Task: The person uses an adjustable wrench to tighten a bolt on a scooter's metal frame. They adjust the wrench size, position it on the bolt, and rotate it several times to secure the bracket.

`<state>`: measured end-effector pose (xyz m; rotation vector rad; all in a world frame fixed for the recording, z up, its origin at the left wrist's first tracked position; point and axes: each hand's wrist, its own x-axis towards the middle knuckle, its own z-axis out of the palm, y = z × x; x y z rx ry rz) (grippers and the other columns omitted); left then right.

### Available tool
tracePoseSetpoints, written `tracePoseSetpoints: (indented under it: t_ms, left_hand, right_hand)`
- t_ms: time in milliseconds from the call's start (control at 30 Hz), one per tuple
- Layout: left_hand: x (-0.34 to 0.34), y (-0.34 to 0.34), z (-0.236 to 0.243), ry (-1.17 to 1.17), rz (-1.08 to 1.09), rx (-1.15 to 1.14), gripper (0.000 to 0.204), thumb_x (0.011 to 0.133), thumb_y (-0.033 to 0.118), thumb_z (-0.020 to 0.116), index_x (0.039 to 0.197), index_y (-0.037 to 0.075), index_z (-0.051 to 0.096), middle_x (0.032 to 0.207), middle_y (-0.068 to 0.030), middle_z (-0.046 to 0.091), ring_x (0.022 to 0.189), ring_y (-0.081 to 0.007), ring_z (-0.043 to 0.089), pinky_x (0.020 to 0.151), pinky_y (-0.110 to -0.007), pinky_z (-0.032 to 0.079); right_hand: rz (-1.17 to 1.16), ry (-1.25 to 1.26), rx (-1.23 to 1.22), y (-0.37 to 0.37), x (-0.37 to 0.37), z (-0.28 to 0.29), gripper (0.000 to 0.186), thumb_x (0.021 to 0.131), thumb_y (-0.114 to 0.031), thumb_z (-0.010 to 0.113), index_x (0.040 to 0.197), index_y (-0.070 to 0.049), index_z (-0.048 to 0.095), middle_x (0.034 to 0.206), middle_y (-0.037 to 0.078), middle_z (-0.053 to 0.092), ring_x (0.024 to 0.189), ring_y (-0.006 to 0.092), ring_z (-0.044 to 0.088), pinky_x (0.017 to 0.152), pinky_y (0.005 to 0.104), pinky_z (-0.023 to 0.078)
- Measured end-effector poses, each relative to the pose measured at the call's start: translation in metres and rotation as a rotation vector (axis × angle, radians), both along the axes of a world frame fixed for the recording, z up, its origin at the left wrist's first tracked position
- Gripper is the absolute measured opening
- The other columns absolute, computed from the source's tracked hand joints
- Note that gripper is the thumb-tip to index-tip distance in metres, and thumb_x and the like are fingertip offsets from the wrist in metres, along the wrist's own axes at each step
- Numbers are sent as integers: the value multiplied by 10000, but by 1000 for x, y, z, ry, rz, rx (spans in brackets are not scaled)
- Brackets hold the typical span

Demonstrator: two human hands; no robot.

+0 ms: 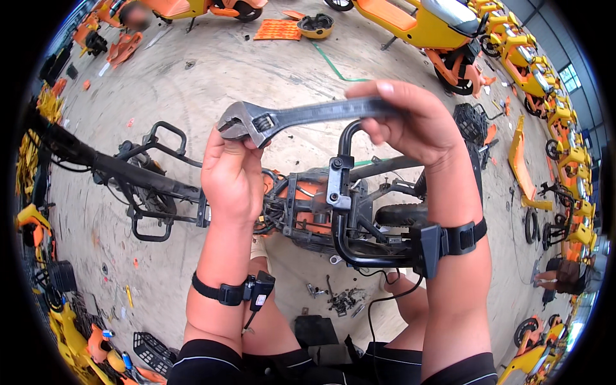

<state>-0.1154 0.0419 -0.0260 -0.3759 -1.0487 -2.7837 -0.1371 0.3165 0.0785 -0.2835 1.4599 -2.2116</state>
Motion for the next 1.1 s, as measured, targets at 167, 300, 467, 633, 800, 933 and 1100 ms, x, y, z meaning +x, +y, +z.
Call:
tracePoseSetpoints:
  t_ms: [167, 300, 467, 633, 800, 933, 1100]
  left_hand:
    - [15, 0, 11, 28, 127, -171, 272, 1053, 133, 528, 1292, 20, 590, 1182, -73, 679, 1072, -188, 642, 951, -349, 497]
    - [42, 21, 34, -54, 207, -383, 251, 1068, 197, 545, 1234, 17, 600, 1108, -43, 678, 1009, -139, 629, 916, -302, 489]
    - [74, 41, 39, -103, 123, -442, 228, 1092, 233, 508, 1154, 26, 581, 966, -19, 648, 867, -90, 595, 791, -258, 500]
    - [87, 38, 20, -115, 31, -261, 183, 1068, 191, 542, 1165, 43, 593, 1035, -11, 632, 910, -94, 560, 859, -275, 467]
    - [73, 39, -3, -120, 2, -124, 173, 1049, 161, 560, 1173, 44, 593, 1081, -52, 660, 1006, -161, 627, 910, -336, 495]
    - [67, 38, -11, -101, -80, -72, 176, 1048, 149, 558, 1194, 56, 594, 1106, -61, 664, 1034, -175, 635, 933, -352, 499]
    - [62, 38, -14, -63, -50, -84, 195, 1035, 129, 579, 1220, 69, 593, 1157, -74, 670, 1078, -191, 642, 967, -365, 505]
  right_hand:
    - [230, 107, 451, -14, 13, 21, 419, 912, -176, 732, 1262, 39, 646, 859, 78, 717, 635, 97, 607, 575, 233, 493]
    - [449, 137, 519, -33, 24, 18, 356, 959, -246, 702, 1210, 4, 667, 803, 20, 664, 602, 73, 572, 540, 235, 468]
    - [544, 153, 505, -32, 23, 9, 316, 977, -261, 686, 1107, 26, 676, 755, -11, 635, 652, 81, 593, 599, 247, 488]
    - [577, 212, 699, -42, 26, 19, 374, 1015, -382, 612, 907, -32, 686, 702, -27, 610, 615, 84, 558, 578, 251, 465]
    - [531, 197, 764, -48, 25, 16, 373, 1016, -366, 622, 864, -29, 677, 665, -24, 596, 590, 81, 540, 552, 260, 442]
    - [518, 233, 776, -45, 24, 15, 325, 1016, -310, 633, 873, -20, 670, 651, -29, 588, 586, 78, 532, 544, 266, 436]
    - [474, 320, 826, -49, 26, 21, 309, 1015, -292, 636, 877, -18, 669, 653, -25, 593, 593, 76, 533, 558, 267, 447]
